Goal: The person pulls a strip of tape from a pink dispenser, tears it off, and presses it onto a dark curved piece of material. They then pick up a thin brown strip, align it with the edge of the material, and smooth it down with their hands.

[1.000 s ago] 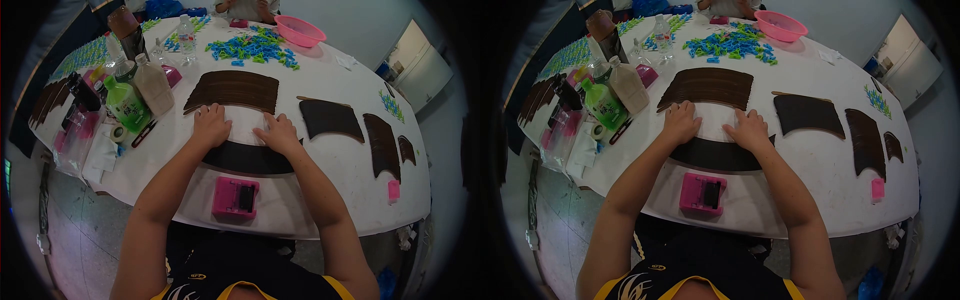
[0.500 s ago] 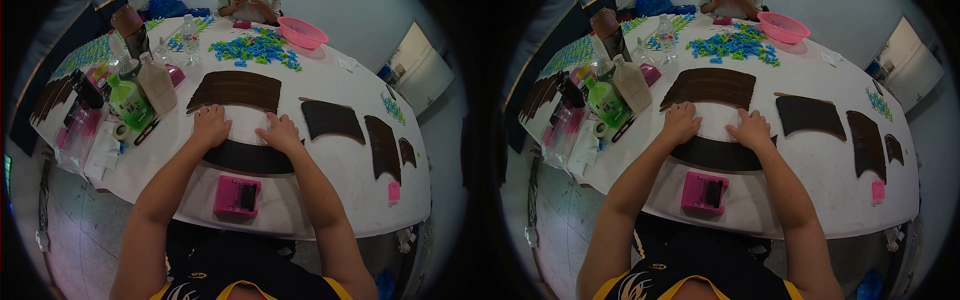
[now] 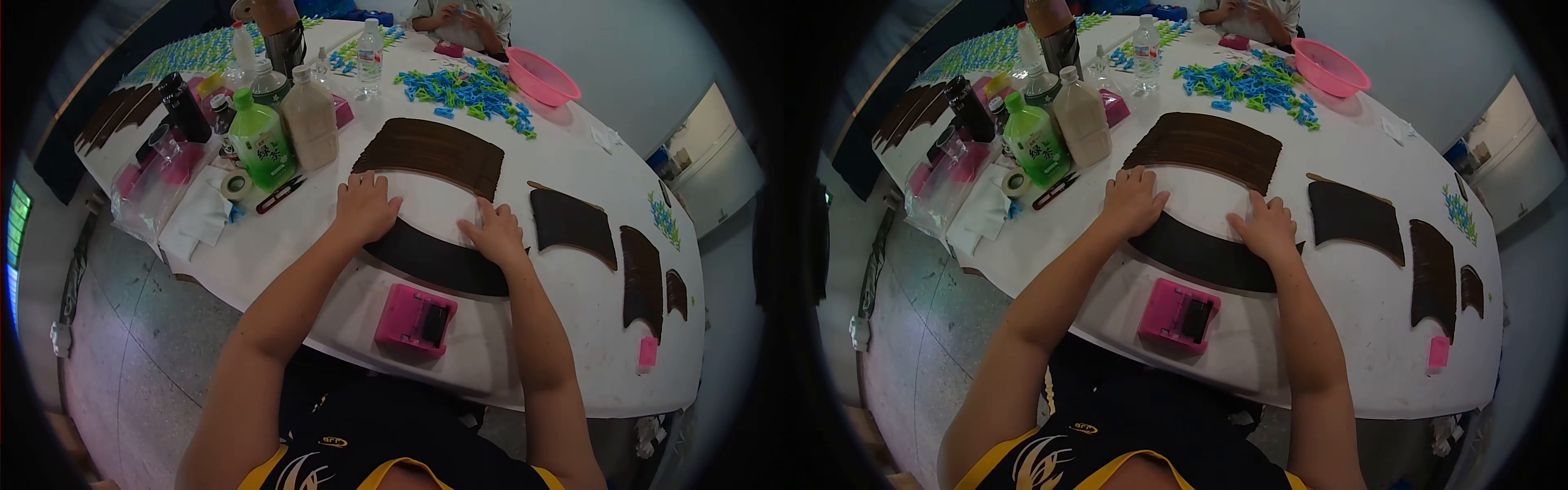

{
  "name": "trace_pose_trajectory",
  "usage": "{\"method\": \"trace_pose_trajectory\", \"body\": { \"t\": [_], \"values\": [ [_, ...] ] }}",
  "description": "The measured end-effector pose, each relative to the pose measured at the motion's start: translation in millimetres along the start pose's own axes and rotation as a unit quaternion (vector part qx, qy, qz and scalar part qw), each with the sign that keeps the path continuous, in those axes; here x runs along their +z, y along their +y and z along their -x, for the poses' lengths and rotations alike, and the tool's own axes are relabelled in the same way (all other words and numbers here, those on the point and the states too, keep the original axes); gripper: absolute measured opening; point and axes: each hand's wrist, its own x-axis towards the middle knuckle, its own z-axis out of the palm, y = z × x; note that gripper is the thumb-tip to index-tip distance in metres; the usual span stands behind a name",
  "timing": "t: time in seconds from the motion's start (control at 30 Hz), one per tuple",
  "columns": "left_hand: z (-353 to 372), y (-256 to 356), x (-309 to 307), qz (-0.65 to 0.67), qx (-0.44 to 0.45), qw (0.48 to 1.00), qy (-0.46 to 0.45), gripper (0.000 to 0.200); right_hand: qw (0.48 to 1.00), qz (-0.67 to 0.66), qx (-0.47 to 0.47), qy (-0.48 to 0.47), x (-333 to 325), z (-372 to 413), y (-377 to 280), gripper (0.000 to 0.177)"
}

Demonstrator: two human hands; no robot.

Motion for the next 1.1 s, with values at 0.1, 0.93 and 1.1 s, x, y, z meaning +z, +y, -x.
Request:
{"method": "trace_pose_trajectory", "body": {
  "t": [0.1, 0.93, 1.1],
  "values": [
    [-1, -1, 1, 0.001, -0.002, 1.0, 0.0, 0.051, 1.0, 0.0, 0.004, -0.007, -3, 1, -2, 0.08],
    [20, -33, 4, 0.176, 0.051, 0.983, 0.032, 0.041, 0.927, -0.178, -0.288, 0.159, -22, 129, 34, 0.025],
    [46, -34, 2, 0.235, 0.099, 0.962, 0.093, 0.033, 0.917, -0.082, -0.322, 0.222, -1, 142, 58, 0.016]
  ]
}}
